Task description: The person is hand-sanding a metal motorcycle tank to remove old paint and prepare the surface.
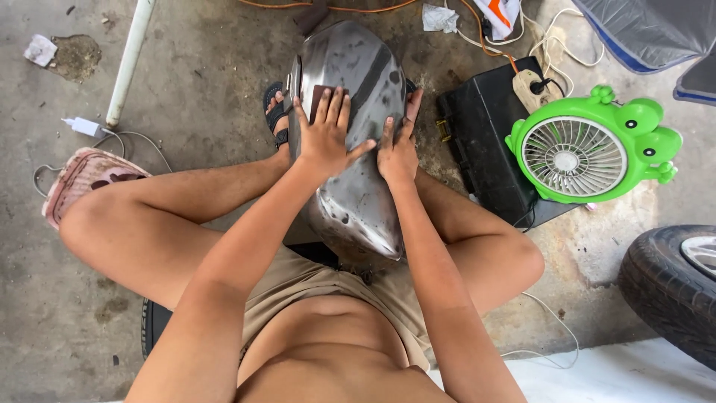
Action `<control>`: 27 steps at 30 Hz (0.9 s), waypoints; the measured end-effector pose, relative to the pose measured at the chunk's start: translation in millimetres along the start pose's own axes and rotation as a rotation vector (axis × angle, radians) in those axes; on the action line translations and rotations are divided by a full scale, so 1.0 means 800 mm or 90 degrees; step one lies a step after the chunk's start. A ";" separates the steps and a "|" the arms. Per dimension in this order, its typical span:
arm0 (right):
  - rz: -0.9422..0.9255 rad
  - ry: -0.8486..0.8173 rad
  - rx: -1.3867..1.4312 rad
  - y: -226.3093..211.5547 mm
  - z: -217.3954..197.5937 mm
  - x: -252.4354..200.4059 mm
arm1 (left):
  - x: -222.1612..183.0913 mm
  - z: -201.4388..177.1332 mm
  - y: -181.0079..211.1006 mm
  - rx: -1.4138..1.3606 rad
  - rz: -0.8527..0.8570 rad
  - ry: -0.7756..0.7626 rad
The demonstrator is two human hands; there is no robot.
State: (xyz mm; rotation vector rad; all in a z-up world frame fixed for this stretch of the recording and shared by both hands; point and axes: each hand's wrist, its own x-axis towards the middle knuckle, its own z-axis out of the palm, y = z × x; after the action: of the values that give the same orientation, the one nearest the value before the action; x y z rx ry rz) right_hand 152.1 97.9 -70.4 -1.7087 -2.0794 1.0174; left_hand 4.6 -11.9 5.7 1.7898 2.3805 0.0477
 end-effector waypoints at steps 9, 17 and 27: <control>0.032 -0.002 -0.035 0.005 0.015 0.012 | -0.099 0.015 0.009 0.003 0.020 0.061; 0.001 -0.032 -0.074 0.016 0.010 0.009 | 0.006 0.005 -0.005 -0.010 0.010 0.012; -0.037 -0.014 -0.128 0.030 0.027 0.021 | -0.138 0.028 -0.012 -0.159 0.085 0.260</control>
State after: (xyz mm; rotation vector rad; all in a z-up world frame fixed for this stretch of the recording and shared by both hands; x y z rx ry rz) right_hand 152.8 107.7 -105.4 -1.7225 -2.3004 0.8381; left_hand 28.2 -121.6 -5.4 1.9590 2.3598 0.7597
